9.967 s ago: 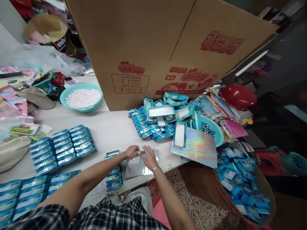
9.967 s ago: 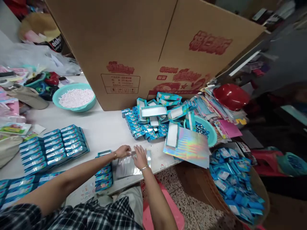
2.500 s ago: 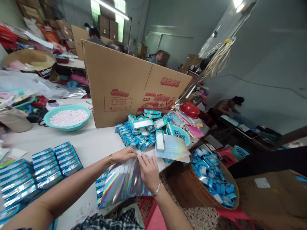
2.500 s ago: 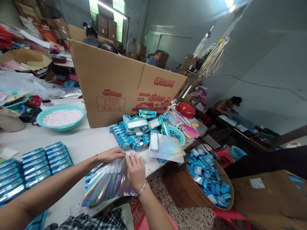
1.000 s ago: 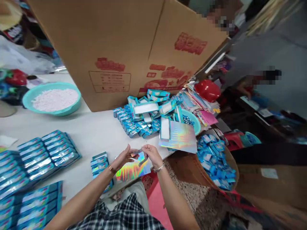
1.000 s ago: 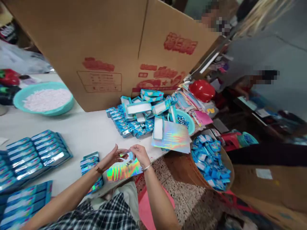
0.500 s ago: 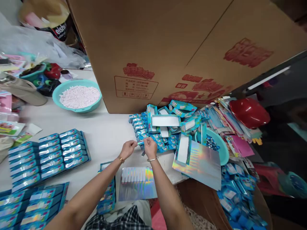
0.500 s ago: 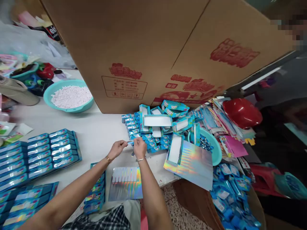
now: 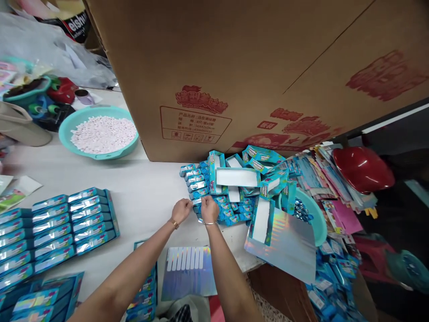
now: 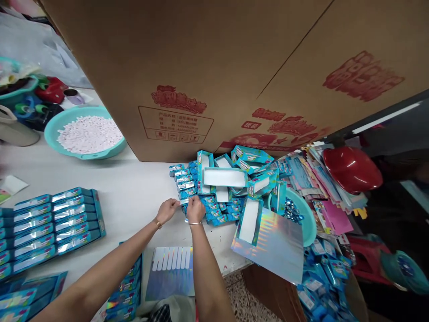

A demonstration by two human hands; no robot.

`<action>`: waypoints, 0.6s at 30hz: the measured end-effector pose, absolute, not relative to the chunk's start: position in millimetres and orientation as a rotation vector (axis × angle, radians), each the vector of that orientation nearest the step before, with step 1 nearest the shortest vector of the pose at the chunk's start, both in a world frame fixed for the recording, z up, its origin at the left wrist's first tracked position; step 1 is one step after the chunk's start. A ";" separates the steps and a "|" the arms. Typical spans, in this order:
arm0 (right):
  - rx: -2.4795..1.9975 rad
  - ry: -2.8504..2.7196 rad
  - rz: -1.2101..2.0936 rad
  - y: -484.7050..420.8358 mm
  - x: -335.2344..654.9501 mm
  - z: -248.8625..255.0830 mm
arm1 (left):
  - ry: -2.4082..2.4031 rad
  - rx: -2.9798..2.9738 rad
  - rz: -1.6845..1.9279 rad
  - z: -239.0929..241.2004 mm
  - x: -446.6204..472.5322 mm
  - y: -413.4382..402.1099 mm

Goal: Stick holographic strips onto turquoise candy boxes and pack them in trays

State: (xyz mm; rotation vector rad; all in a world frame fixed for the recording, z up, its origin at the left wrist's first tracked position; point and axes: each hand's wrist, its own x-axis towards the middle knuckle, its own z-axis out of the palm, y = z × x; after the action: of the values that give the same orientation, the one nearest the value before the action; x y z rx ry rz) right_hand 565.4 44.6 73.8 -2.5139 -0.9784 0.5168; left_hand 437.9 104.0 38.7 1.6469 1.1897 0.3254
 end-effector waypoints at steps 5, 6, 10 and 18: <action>-2.581 -0.974 0.533 49.0 566.1 69.8 | 1.208 1.513 0.342 21.9 444.6 99.1; -2.583 -0.973 0.538 49.2 566.2 69.2 | 1.216 1.475 0.338 19.6 445.4 97.6; -2.571 -0.957 0.565 51.7 565.4 68.2 | 1.252 1.340 0.319 16.8 447.7 95.2; -2.346 -0.805 0.648 43.0 573.7 82.7 | 1.248 1.139 0.326 40.8 438.9 80.9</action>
State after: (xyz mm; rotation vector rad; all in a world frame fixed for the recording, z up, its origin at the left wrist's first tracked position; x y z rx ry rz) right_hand 573.7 43.0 82.7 -2.3462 -0.8054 0.6485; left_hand 438.9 80.9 40.8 1.1392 1.2480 0.3256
